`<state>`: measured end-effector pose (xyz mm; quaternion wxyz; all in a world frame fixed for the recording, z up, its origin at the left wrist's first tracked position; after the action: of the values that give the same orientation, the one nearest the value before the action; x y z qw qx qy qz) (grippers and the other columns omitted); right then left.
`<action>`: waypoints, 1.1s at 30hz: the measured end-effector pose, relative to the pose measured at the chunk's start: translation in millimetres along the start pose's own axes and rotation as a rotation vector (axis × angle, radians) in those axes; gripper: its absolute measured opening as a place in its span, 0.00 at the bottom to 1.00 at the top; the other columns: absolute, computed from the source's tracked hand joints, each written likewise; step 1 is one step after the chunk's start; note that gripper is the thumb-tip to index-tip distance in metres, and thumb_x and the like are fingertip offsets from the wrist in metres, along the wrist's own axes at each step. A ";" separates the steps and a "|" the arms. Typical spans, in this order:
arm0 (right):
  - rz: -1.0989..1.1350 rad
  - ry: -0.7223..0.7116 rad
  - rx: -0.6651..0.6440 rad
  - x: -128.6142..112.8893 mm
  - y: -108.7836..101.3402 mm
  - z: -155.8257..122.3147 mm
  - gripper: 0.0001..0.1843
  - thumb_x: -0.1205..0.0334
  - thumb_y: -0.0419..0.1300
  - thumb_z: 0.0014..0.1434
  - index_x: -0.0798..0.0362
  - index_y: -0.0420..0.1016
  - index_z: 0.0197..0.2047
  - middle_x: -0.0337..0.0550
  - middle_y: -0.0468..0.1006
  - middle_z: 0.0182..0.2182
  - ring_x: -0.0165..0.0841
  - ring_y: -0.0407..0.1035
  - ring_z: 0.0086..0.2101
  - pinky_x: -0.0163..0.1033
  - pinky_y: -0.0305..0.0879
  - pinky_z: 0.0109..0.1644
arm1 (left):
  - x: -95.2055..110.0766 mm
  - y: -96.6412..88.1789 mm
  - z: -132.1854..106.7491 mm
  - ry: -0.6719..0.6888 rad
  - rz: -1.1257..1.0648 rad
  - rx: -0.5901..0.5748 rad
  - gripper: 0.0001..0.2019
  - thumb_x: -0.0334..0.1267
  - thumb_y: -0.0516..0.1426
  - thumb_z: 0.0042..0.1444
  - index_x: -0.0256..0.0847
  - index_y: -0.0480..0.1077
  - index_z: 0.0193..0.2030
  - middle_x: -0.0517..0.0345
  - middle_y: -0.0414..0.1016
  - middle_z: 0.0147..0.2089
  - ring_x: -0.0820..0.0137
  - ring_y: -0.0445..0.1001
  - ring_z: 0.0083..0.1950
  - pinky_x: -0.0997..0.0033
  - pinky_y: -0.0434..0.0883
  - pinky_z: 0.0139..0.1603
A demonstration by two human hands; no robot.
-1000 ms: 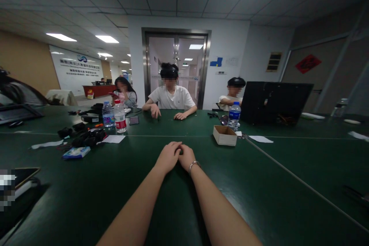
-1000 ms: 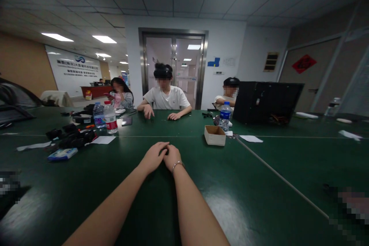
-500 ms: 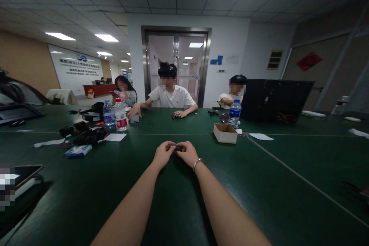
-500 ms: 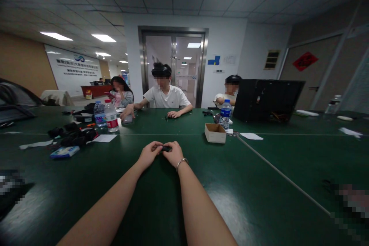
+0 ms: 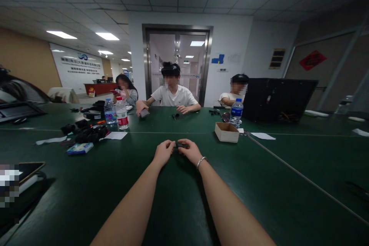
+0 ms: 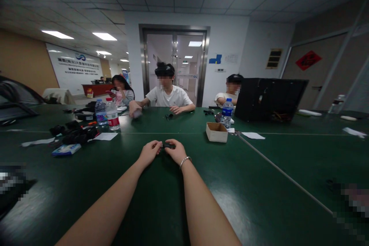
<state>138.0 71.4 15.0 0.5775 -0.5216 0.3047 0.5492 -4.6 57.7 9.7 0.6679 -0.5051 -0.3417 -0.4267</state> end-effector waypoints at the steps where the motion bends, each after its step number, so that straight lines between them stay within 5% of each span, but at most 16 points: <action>1: 0.041 0.014 -0.001 0.2 -0.1 0.0 0.18 0.72 0.59 0.45 0.56 0.71 0.43 0.40 0.72 0.31 0.25 0.67 0.22 0.31 0.66 0.26 | -0.2 0.1 0.2 0.007 0.006 0.003 0.21 0.54 0.48 0.51 0.37 0.69 0.32 0.58 0.69 0.26 0.71 0.67 0.27 0.74 0.62 0.28; 11: 0.381 0.087 -0.013 3.5 -4.8 0.1 0.14 0.69 0.63 0.44 0.58 0.71 0.38 0.40 0.74 0.26 0.28 0.70 0.24 0.31 0.67 0.26 | 1.3 -0.5 -0.7 -0.008 0.031 0.004 0.21 0.55 0.47 0.51 0.38 0.69 0.32 0.58 0.70 0.26 0.71 0.67 0.27 0.73 0.62 0.29; 33: 0.487 0.102 -0.109 2.4 -3.6 -3.0 0.18 0.65 0.68 0.41 0.56 0.74 0.38 0.44 0.76 0.33 0.30 0.73 0.29 0.32 0.70 0.32 | 1.1 -6.0 0.7 -0.035 0.102 0.062 0.24 0.59 0.47 0.51 0.38 0.68 0.26 0.59 0.68 0.23 0.71 0.66 0.24 0.74 0.59 0.26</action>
<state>142.6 69.9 12.9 0.3830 -0.4903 0.4200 0.6607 -9.6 57.3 13.2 0.6979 -0.5086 -0.3401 -0.3722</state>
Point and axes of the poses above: each hand's wrist, its own z-axis towards the middle knuckle, its own y-axis out of the palm, x = y × z, the point moved 5 cm from there along z, towards the middle knuckle
